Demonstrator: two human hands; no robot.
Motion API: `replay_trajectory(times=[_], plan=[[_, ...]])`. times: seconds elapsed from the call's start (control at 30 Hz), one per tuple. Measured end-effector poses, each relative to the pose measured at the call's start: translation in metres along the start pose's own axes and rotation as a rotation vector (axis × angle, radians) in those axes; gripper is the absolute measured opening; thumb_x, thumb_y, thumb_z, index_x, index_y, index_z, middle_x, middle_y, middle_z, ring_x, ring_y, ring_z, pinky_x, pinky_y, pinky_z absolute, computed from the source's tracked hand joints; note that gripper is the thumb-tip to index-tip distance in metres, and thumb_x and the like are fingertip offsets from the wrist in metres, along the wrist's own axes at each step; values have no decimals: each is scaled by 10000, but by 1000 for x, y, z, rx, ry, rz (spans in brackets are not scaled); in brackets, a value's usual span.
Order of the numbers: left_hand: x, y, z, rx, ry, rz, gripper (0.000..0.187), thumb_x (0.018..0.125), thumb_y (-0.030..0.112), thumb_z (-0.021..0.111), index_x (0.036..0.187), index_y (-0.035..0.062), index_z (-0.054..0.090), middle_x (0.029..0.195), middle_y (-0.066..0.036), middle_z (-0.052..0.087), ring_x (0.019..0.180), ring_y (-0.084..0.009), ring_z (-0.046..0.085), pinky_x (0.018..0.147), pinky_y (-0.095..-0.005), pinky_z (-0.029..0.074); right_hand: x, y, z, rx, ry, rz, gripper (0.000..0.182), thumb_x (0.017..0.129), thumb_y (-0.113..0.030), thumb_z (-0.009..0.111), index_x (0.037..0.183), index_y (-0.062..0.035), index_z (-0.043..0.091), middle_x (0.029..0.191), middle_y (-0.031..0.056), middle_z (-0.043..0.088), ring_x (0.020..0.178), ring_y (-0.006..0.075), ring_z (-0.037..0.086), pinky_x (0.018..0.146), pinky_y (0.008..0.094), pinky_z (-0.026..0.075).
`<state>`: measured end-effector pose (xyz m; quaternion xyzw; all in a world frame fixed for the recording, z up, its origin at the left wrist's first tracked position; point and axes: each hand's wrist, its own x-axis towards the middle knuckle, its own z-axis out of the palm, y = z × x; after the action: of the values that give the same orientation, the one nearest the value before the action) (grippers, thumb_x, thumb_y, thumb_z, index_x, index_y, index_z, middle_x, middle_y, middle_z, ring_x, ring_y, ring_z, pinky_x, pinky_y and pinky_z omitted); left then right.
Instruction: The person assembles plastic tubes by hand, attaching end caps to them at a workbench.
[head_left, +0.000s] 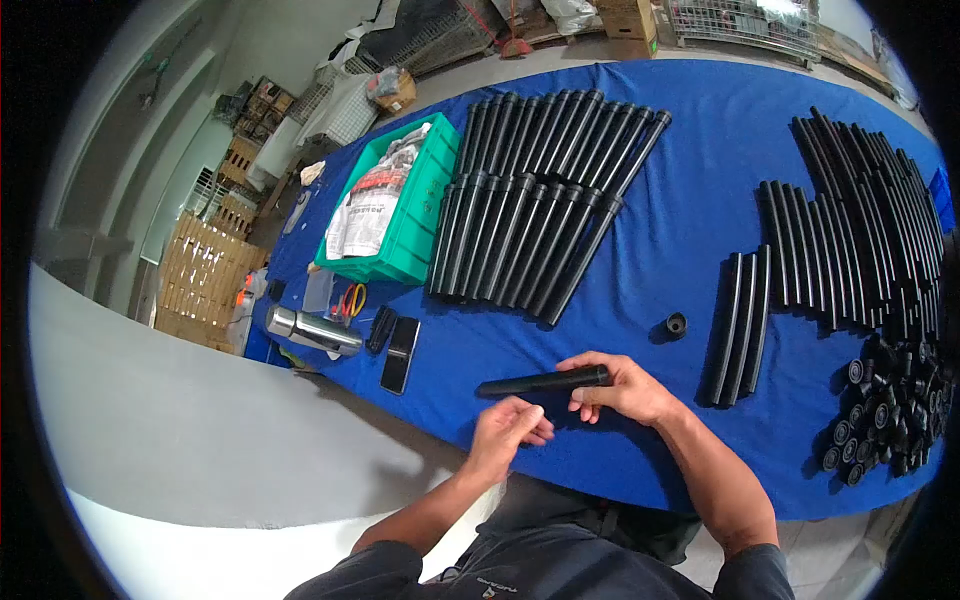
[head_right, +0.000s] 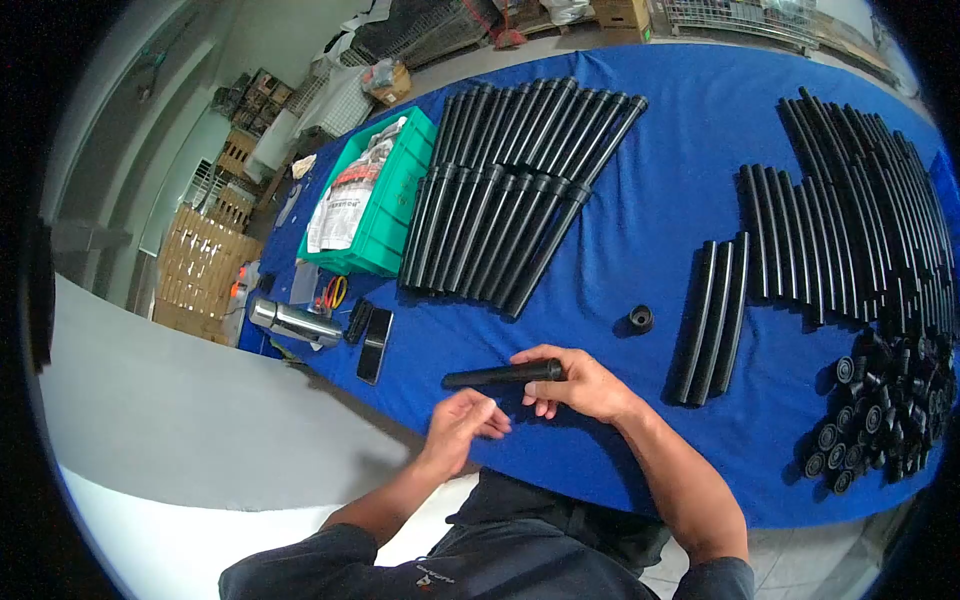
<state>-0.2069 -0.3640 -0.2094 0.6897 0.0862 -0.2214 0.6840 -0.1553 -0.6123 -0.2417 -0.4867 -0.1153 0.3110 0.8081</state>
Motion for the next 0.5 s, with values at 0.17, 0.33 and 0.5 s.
replay_trajectory(times=[0.17, 0.33, 0.5], plan=[[27, 22, -25, 807, 265, 712, 376, 861, 125, 806, 1133, -8, 583, 1015, -147, 702, 859, -255, 693, 774, -340, 568, -1, 0, 1, 6, -10, -12, 484, 975, -72, 659, 1433, -11, 514, 973, 94, 716, 787, 133, 688, 677, 269, 581], [48, 16, -30, 1096, 178, 770, 461, 783, 127, 834, 1151, 11, 583, 1031, -165, 681, 939, -367, 675, 854, -446, 534, -2, -3, 2, -44, -45, -31, 520, 981, -70, 645, 1480, -66, 501, 976, 79, 710, 790, 118, 671, 683, 265, 574], [40, 31, -23, 937, 13, 367, 319, 789, 119, 837, 992, 35, 606, 963, -144, 701, 923, -254, 703, 781, -393, 546, -5, -13, 4, -84, -89, 5, 514, 903, -37, 746, 1398, -96, 622, 861, 22, 681, 697, 82, 606, 677, 249, 530]])
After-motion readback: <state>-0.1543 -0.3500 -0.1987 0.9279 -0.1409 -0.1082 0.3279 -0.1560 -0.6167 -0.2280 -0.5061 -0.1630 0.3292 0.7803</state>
